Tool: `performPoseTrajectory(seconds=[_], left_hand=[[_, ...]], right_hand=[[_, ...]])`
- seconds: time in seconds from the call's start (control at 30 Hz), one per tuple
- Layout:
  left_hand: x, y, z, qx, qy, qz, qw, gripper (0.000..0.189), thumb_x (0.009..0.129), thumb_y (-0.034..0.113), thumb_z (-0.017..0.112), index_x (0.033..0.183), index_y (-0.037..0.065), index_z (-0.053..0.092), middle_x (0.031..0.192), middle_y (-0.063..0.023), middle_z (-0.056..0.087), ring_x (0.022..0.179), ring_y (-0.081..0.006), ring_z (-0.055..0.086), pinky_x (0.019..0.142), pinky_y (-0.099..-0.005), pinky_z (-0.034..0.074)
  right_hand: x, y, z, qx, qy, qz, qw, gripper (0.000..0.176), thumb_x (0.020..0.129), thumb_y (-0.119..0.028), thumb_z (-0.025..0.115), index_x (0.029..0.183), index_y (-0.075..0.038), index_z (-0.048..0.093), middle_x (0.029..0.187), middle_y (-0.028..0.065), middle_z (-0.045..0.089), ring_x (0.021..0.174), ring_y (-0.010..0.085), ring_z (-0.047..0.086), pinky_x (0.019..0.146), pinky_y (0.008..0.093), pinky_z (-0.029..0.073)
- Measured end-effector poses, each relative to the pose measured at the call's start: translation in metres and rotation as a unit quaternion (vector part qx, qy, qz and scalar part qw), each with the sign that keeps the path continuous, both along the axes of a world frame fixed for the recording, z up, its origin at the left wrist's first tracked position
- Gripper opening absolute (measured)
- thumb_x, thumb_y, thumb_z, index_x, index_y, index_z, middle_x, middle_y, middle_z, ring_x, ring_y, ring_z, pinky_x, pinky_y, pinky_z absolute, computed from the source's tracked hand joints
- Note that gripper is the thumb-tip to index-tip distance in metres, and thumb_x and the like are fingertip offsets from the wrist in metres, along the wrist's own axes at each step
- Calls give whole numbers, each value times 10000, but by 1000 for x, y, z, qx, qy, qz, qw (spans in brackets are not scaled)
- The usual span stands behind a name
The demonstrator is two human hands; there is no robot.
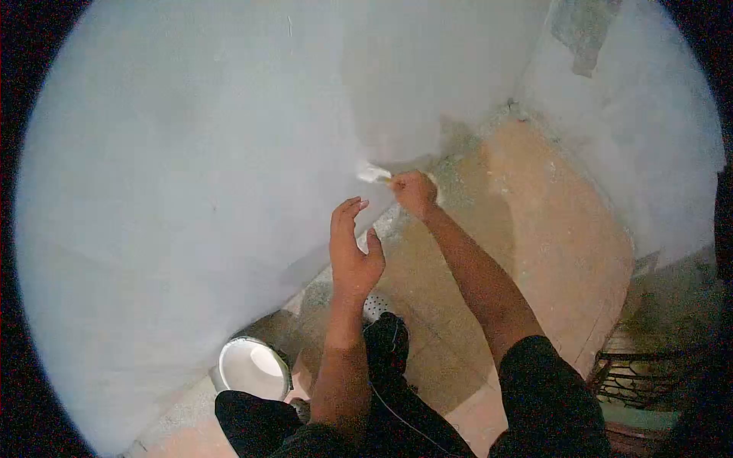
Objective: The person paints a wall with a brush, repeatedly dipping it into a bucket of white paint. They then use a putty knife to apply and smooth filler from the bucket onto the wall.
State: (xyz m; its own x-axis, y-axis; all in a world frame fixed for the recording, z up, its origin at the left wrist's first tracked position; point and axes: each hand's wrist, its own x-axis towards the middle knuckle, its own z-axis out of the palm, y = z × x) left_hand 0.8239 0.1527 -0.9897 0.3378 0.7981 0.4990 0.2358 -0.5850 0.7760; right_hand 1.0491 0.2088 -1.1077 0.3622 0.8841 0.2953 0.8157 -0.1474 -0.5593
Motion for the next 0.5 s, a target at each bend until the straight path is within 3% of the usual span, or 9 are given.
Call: performPoseTrajectory(seconds=[0.03,0.1,0.13,0.2,0.27,0.33,0.37,0.43,0.5], left_hand=[[2,-1,1,5,-6,-3,1000,490,770,-93,566,1216,105,529,1303,-144,514,1222,-317,502,932,-435,467],[3,-3,-1,-2,-3,0,1000,490,773,-90,564,1220,106,529,1306,-146,512,1225,-316,501,932,-434,467],[4,-3,-2,-6,1,2,1000,489,776,-87,563,1224,106,529,1309,-148,511,1228,-316,499,931,-433,467],[6,-1,-4,1,-1,1,1000,489,777,-87,561,1225,107,531,1314,-148,507,1231,-316,497,931,-432,467],[9,-2,-5,6,-1,1,1000,489,779,-86,559,1226,109,532,1320,-149,503,1233,-317,496,932,-431,467],[14,-4,-4,-12,-12,-16,1000,495,750,-93,551,1221,53,508,1274,-220,508,1221,-401,479,1038,-458,378],[17,-5,-4,-11,-12,-17,1000,495,750,-93,551,1221,53,508,1274,-220,508,1221,-401,479,1038,-458,378],[21,-7,-6,-11,-12,-14,1000,481,754,-87,556,1212,52,512,1280,-215,503,1222,-404,477,1035,-459,381],[22,-9,-4,-15,-11,-14,1000,477,753,-85,557,1209,51,513,1281,-214,502,1223,-405,476,1034,-460,382]], right_hand=[[-3,-1,15,0,0,0,1000,162,810,-209,641,906,-90,696,798,154,653,780,366,653,691,480,519],[0,3,55,-55,-74,-121,988,129,779,-203,659,833,-90,690,797,142,662,770,358,658,683,471,528],[9,8,70,55,-74,-48,995,104,777,-183,648,795,-85,680,786,146,659,758,350,660,666,472,525],[0,16,169,29,-170,-101,980,86,759,-168,654,779,-88,675,778,144,659,750,350,659,653,475,521],[8,30,225,283,-219,-89,929,88,733,-184,670,768,-105,688,773,149,650,742,359,650,653,472,516],[2,21,308,201,-204,-134,949,229,800,-322,680,904,-128,742,876,117,699,808,324,674,724,447,524],[5,21,328,221,-144,-150,953,242,813,-329,677,945,-140,753,892,131,708,809,337,675,754,439,528],[11,19,338,388,-155,-139,898,189,811,-256,642,896,-117,739,805,146,696,736,346,676,691,426,540],[21,25,333,406,-109,-98,902,195,834,-248,654,919,-92,737,796,147,696,721,286,672,688,385,526]])
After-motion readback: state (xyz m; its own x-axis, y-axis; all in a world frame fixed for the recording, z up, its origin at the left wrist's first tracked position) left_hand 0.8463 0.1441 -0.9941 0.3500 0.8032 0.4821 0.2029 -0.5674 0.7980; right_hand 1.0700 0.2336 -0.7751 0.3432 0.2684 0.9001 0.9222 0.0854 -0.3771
